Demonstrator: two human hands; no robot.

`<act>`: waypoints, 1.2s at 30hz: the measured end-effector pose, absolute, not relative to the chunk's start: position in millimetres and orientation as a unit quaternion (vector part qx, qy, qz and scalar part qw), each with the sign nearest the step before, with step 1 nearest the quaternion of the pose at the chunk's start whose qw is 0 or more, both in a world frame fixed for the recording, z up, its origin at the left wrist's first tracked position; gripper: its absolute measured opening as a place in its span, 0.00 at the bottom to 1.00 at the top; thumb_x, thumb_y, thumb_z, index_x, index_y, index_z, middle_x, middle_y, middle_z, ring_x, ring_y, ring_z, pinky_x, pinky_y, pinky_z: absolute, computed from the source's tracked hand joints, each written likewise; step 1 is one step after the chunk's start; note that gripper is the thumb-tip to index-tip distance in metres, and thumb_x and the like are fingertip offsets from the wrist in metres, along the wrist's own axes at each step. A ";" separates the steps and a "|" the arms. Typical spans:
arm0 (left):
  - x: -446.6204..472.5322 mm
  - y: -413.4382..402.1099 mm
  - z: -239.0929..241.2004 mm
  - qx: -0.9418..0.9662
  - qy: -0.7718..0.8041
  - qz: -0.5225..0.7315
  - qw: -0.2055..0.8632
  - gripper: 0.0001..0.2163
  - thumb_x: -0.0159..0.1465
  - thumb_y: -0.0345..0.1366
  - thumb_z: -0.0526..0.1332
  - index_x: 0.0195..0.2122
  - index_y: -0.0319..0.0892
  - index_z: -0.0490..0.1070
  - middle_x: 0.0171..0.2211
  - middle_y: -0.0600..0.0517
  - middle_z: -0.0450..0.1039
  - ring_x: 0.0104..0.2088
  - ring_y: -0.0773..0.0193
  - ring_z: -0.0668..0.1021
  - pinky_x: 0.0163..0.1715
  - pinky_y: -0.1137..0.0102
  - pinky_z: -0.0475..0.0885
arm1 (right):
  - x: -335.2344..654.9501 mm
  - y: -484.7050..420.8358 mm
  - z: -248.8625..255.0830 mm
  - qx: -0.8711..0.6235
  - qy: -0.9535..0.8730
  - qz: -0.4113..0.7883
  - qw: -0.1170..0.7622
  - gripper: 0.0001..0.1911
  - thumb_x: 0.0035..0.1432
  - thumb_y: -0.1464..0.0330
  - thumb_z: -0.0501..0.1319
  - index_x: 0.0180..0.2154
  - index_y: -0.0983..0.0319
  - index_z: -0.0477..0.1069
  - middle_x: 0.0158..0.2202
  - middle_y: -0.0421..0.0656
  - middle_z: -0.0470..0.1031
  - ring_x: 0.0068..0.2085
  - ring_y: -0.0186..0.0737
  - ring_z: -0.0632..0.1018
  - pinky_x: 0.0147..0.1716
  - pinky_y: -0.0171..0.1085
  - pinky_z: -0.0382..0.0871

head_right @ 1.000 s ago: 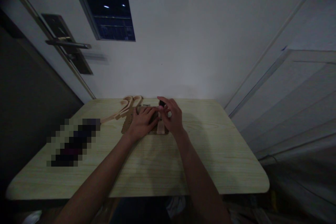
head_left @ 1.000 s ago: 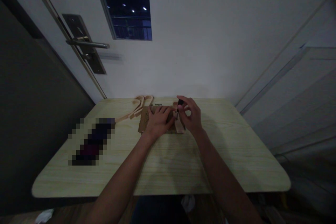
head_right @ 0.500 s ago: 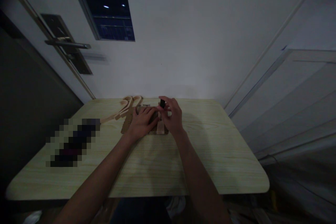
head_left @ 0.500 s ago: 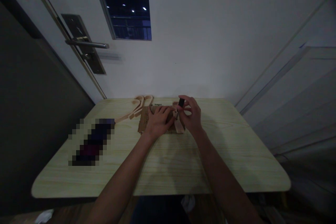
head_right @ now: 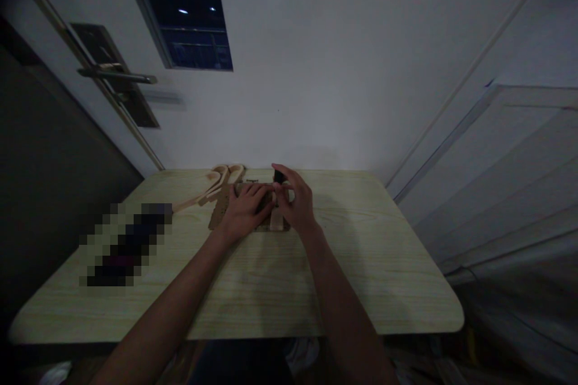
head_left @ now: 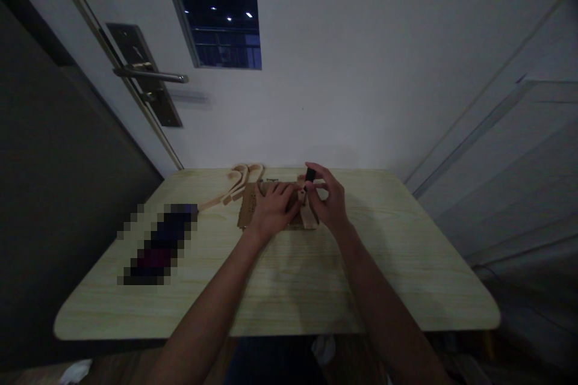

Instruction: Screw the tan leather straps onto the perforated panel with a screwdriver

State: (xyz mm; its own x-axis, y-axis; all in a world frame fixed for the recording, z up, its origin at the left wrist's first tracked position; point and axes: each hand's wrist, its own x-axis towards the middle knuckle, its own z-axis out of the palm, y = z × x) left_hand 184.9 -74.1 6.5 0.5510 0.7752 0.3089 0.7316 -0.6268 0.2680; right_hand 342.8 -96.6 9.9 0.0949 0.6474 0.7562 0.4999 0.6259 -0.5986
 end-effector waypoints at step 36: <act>184.3 -74.9 6.1 0.879 0.425 0.209 0.050 0.15 0.70 0.45 0.50 0.56 0.52 0.63 0.58 0.50 0.68 0.61 0.51 0.65 0.61 0.32 0.43 | 343.6 -98.4 13.0 -0.412 -0.687 0.060 0.596 0.17 0.69 0.61 0.49 0.55 0.54 0.65 0.46 0.45 0.76 0.44 0.39 0.79 0.40 0.40 0.77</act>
State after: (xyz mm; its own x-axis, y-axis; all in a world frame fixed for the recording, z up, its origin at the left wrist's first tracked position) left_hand 184.3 -74.9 6.1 0.5518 0.7677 0.3257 0.7257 -0.6345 0.2662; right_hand 343.6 -98.4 13.0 0.0490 0.6372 0.7691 0.4939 0.6539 -0.5732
